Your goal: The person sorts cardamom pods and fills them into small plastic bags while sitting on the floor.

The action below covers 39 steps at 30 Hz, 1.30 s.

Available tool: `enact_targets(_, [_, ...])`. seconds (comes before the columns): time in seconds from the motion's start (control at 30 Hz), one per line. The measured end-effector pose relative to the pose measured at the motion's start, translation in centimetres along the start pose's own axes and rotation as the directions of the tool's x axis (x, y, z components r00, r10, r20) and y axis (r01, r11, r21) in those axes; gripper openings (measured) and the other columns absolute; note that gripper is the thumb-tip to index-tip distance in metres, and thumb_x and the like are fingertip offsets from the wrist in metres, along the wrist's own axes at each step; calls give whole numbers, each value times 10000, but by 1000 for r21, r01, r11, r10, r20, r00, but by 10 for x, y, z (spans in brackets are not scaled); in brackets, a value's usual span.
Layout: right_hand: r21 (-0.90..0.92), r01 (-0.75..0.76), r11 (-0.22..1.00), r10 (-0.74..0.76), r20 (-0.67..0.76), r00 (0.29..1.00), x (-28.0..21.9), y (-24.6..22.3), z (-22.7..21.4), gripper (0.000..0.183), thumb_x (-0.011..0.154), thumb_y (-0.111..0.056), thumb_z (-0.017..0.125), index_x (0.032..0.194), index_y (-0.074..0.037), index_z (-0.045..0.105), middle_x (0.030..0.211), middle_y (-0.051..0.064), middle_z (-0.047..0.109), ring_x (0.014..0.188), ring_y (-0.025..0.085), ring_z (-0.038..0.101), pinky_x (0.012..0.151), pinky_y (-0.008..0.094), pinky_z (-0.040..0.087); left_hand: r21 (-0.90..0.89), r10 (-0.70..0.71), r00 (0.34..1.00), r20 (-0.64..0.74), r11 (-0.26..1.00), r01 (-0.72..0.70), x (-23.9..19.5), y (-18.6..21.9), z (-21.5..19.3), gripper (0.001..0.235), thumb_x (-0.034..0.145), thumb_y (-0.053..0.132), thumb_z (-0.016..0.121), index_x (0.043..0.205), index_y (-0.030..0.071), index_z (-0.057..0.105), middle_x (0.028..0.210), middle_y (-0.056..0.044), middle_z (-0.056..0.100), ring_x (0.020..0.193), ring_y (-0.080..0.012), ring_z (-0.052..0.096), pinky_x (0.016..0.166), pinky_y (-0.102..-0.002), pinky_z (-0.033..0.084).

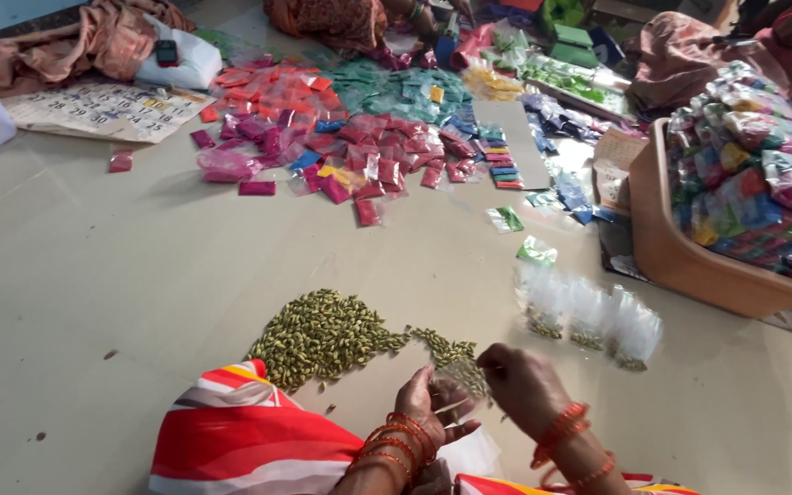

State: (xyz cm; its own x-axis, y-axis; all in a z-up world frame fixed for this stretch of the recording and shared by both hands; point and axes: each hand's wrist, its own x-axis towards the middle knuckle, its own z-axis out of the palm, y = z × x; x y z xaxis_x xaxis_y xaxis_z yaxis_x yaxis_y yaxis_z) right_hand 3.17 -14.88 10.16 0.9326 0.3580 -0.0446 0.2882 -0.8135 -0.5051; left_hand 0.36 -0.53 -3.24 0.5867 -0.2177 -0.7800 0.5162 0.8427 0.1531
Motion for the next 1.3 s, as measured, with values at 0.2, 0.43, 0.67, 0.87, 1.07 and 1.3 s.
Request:
enact_targets(0.2, [140,-411,901,358,297,885,-24,-3,-16,226,973,-249,640,1142,-145,748,808,101,814,553,200,722,511,348,579,242,-109,965,238,969,50,12,-14,-6,640,977,629,410,1164,46,594,1025,-161,659,976,-373,674,793,-601,587])
enact_targets(0.43, [-390,-372,842,363,-99,926,21,180,-35,223,973,-307,613,1110,-334,787,1081,-78,793,881,146,755,726,327,622,891,417,875,246,-453,-34,3,-30,0,683,914,489,754,1378,79,466,1413,-113,448,1373,-340,435,1062,-513,460])
enact_targets(0.67, [-459,-444,769,410,-179,894,80,253,-67,302,953,-250,626,1206,-364,744,1241,-13,738,1099,251,705,876,403,585,826,352,934,66,-544,146,3,-19,14,929,819,460,892,1476,62,368,1480,-110,389,1448,-311,348,1114,-523,410])
enact_targets(0.87, [-164,-467,869,330,-512,793,45,259,-63,263,981,-301,631,1205,-287,768,1194,77,749,1024,321,718,843,443,576,768,275,953,129,-635,79,13,-21,5,773,849,357,873,1437,88,449,1416,-83,494,1410,-296,422,1069,-518,455])
enact_targets(1.07, [197,-418,887,455,-217,864,-22,217,41,236,917,-218,663,1106,-222,804,867,49,839,766,180,808,731,355,610,669,328,811,484,-736,-102,14,-27,-11,271,916,70,694,1177,91,626,1201,-112,632,1179,-326,611,961,-481,516])
enact_targets(1.3, [130,32,991,-31,-12,999,-36,149,115,270,778,-183,851,1012,-105,741,929,90,751,775,282,725,714,370,584,771,256,766,590,-460,-440,-36,-26,9,255,876,133,755,1098,91,637,1095,-125,679,1059,-305,660,909,-431,531])
